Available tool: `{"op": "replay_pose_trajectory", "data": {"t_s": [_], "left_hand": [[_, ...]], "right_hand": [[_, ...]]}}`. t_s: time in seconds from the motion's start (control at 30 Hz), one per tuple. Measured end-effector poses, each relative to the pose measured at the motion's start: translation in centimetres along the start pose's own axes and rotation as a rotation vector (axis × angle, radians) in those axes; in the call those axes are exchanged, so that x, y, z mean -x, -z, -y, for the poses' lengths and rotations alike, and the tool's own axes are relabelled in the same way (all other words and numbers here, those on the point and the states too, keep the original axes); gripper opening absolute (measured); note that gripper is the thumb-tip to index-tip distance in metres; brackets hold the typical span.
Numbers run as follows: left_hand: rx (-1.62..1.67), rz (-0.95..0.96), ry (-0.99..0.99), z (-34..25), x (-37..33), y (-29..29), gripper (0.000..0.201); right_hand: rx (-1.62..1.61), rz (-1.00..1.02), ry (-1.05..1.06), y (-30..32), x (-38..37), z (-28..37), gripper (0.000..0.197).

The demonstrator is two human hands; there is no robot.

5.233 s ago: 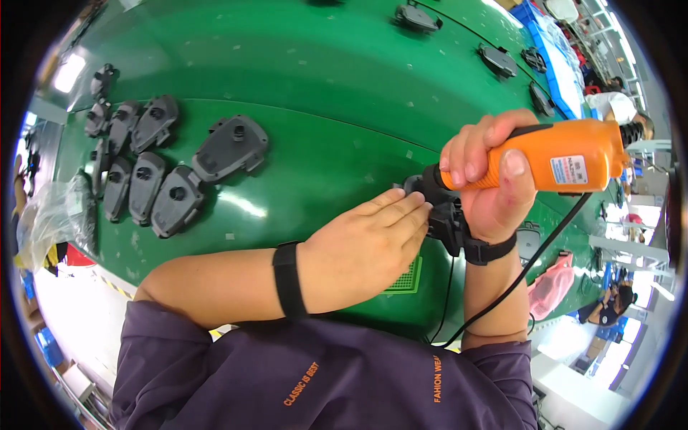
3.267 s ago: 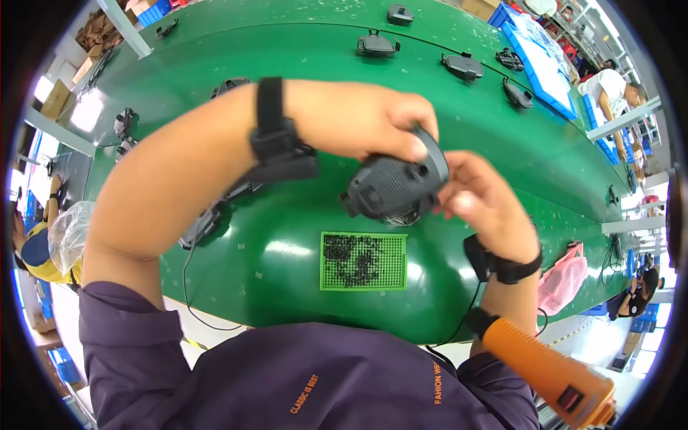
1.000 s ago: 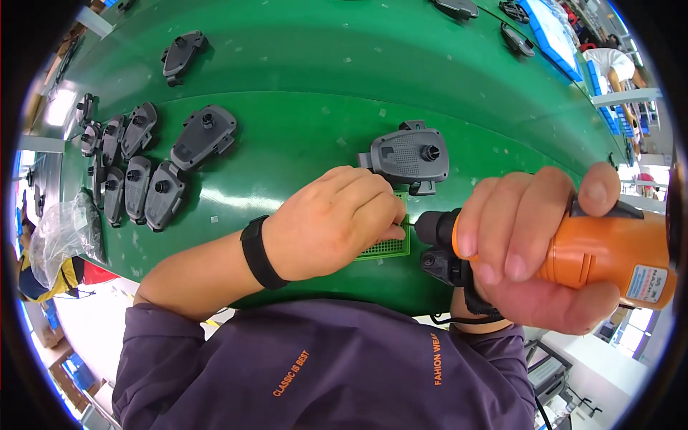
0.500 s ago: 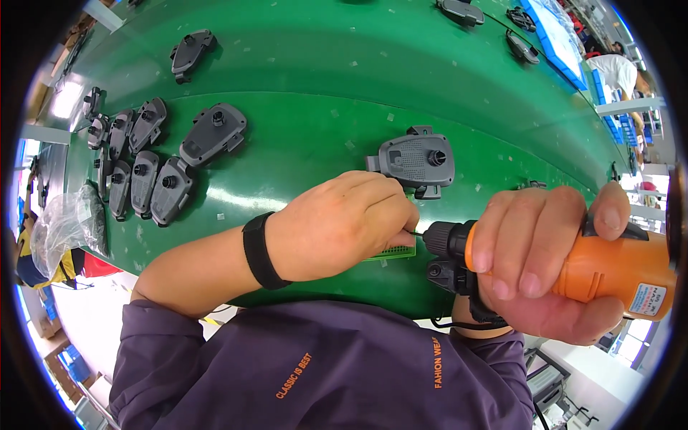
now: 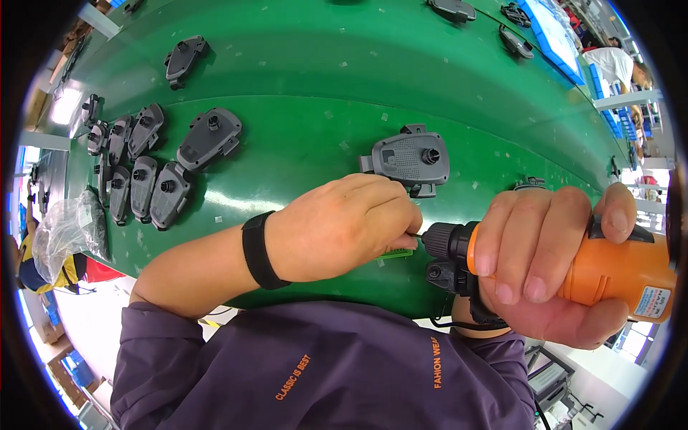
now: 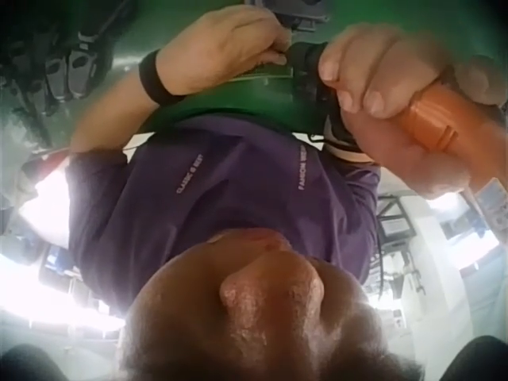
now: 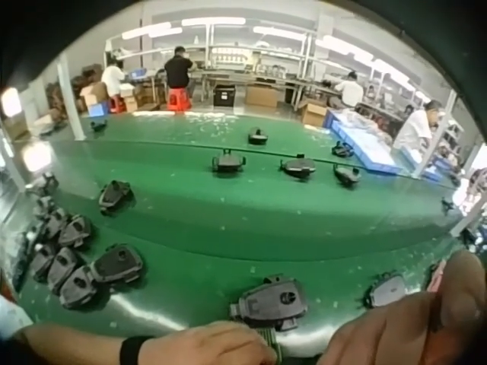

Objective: The person picks up a car phone mount, places a screw into a hole by hand, and drives it in using a power screwdriver. They repeat this process for a second screw on the same mount before setting it aside and starting on another.

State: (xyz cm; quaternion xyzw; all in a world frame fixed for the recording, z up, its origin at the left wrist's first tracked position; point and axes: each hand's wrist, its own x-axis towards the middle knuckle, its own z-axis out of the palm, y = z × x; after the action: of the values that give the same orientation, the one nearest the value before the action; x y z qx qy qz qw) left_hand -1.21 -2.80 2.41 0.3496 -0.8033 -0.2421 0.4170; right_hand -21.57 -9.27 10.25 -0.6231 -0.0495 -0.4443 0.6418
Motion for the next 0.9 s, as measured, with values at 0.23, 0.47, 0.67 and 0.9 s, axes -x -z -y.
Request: {"op": "replay_pose_trajectory", "data": {"t_s": [0.23,0.47,0.67,0.9], "left_hand": [[-0.105,0.013,-0.075,-0.4,-0.9,0.4,0.026],[-0.195,-0.054,-0.056,0.4,-1.5,0.8,0.022],[-0.418,0.163,-0.071,1.8,-1.3,-0.4,0.019],[-0.394,0.209,0.0,1.7,-1.3,-0.2,0.018]], "right_hand": [[0.084,-0.128,0.06,-0.9,0.5,-0.2,0.055],[0.201,-0.192,0.054,0.8,0.1,0.0,0.053],[0.279,-0.412,0.023,6.1,-2.1,-2.6,0.043],[0.375,-0.456,-0.039,7.0,-2.8,-4.9,0.037]]}}
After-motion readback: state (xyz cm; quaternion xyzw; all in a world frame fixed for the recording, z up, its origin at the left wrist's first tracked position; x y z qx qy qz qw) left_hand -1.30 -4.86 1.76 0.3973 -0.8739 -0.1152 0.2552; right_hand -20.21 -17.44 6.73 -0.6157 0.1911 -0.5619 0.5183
